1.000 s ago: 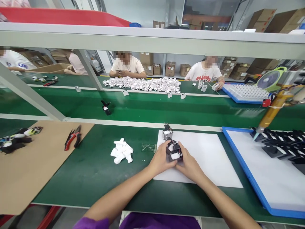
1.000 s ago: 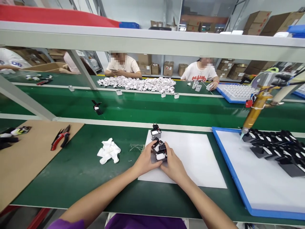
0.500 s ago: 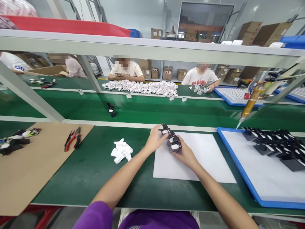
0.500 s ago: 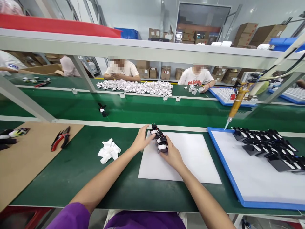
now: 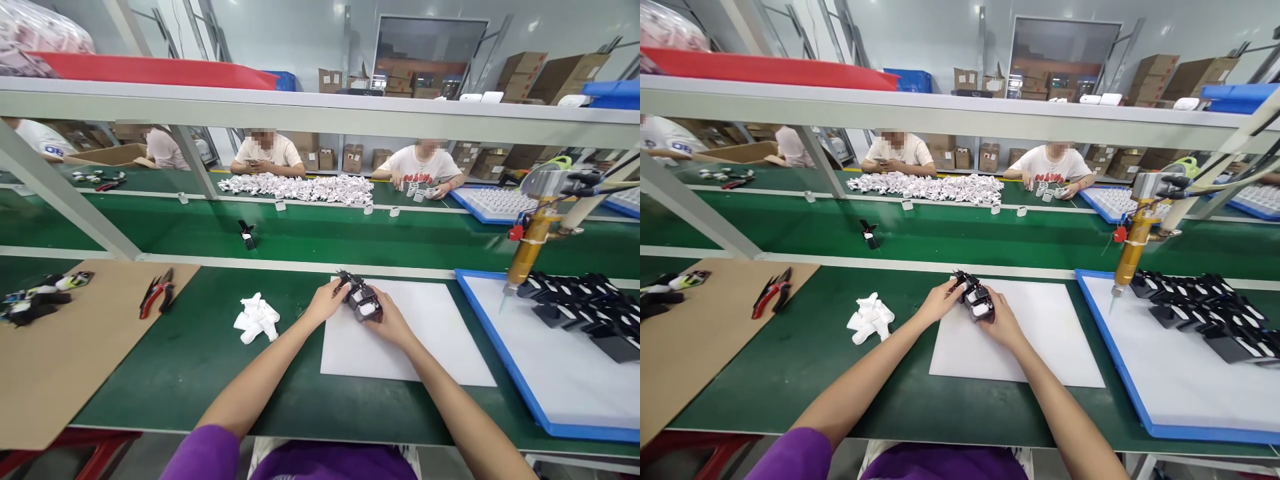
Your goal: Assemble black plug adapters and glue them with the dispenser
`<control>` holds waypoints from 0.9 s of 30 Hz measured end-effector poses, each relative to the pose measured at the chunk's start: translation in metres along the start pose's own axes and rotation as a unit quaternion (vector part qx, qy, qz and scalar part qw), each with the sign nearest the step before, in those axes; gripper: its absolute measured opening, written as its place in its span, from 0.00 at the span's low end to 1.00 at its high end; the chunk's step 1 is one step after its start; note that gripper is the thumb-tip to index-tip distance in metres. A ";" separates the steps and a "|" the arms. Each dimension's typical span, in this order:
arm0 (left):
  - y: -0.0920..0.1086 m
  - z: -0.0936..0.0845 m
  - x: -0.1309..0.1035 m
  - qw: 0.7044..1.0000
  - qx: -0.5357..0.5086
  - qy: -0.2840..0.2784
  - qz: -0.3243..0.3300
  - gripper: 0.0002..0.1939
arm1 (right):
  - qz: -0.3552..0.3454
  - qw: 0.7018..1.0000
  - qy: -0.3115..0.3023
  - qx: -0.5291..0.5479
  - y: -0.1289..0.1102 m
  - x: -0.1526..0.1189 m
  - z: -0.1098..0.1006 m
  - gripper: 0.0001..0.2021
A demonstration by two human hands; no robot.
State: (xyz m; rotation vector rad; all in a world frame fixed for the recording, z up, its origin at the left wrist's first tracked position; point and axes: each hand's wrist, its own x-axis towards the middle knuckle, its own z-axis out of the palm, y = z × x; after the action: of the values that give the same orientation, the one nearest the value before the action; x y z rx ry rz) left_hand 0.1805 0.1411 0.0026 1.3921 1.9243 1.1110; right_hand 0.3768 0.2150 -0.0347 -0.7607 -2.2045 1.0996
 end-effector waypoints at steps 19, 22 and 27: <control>-0.006 -0.006 0.022 0.947 -0.309 -0.067 -0.053 0.30 | 0.077 0.995 0.068 -0.010 0.008 0.005 -0.012 0.44; 0.004 0.001 0.027 0.934 -0.338 -0.103 -0.055 0.30 | 0.068 0.994 0.079 -0.018 0.003 0.008 -0.004 0.47; 0.007 0.017 0.018 0.902 -0.395 -0.161 -0.070 0.38 | 0.077 0.991 0.103 -0.042 -0.013 0.007 0.014 0.56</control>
State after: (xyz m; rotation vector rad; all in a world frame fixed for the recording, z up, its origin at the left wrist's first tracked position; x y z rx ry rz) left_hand 0.1917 0.1644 0.0003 0.8833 1.1051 1.2835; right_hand 0.3597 0.2058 -0.0293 -1.0488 -2.0547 0.9565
